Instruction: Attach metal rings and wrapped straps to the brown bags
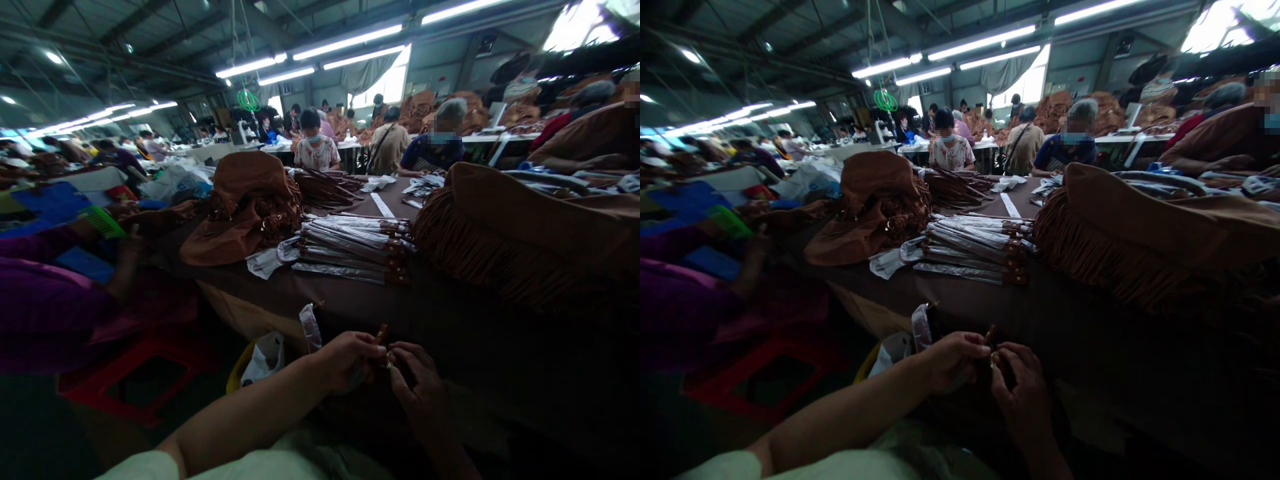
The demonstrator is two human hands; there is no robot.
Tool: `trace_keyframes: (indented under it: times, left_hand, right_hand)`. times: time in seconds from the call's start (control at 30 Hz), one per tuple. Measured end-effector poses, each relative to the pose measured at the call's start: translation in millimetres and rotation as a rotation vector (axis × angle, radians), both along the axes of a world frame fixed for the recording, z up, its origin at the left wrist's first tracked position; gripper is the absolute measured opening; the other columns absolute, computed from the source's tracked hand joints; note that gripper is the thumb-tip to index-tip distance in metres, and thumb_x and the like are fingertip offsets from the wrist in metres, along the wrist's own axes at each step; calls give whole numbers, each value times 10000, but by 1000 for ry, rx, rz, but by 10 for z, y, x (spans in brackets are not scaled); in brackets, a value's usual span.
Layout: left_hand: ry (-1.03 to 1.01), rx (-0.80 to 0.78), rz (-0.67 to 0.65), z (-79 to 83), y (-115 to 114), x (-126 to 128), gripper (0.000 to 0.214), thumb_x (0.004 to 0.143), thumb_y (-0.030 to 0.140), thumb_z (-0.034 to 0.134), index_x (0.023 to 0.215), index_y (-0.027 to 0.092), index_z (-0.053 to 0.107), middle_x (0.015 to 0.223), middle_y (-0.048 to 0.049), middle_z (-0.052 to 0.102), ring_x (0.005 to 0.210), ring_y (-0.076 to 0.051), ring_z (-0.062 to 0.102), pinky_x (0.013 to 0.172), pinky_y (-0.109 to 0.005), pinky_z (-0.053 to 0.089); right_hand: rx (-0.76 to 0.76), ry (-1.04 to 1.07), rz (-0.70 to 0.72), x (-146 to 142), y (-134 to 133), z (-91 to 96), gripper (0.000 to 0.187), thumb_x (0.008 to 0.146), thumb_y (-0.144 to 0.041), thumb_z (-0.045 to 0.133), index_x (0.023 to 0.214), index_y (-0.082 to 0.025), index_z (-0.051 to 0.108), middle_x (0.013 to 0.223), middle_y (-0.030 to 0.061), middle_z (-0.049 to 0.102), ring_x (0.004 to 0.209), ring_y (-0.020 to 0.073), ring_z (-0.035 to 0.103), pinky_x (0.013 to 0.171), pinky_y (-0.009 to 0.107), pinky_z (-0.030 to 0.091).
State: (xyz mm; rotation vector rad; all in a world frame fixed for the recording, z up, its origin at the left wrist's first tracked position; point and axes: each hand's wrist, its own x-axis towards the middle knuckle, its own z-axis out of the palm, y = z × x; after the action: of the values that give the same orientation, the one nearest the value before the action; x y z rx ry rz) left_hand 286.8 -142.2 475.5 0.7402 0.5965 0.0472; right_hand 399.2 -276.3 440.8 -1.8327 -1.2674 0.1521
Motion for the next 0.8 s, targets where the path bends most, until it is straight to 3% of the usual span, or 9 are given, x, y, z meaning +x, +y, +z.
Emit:
trace_keyframes:
  times: [0.2,0.4,0.53,0.63,0.8]
  left_hand:
    - [-7,120,37,28,-36,-23,335,556,237,814,775,109,596,709,-22,641,449,-46,503,433,-165,403]
    - [16,204,5,82,-57,-19,397,490,234,842,776,109,598,645,5,597,453,-49,492,428,-156,374]
    - [27,296,-20,121,-27,-23,441,470,272,858,780,118,584,665,14,593,493,-59,507,440,-160,384]
    - [-44,394,-116,256,25,-34,426,592,435,797,779,123,575,686,-20,631,483,-65,505,419,-164,365]
    - [-108,532,-318,678,89,-74,539,802,626,536,980,125,623,636,-24,640,368,-46,397,369,-178,262]
  right_hand:
    - [-50,53,58,39,-42,-25,261,908,-377,487,1099,-230,588,1175,88,560,1069,244,571,905,410,496]
    - [-101,48,255,174,-137,98,298,916,-345,503,1198,-267,558,1250,69,538,1150,219,551,953,369,490]
    - [-61,48,226,177,-134,142,254,897,-314,526,1139,-261,584,1200,70,564,1099,219,577,914,363,509]
    - [27,50,127,138,-95,97,182,855,-289,560,1024,-247,612,1111,73,598,1032,235,595,880,385,514]
    - [125,154,28,116,-25,35,140,849,-294,537,944,-230,617,1039,85,618,980,249,602,829,396,516]
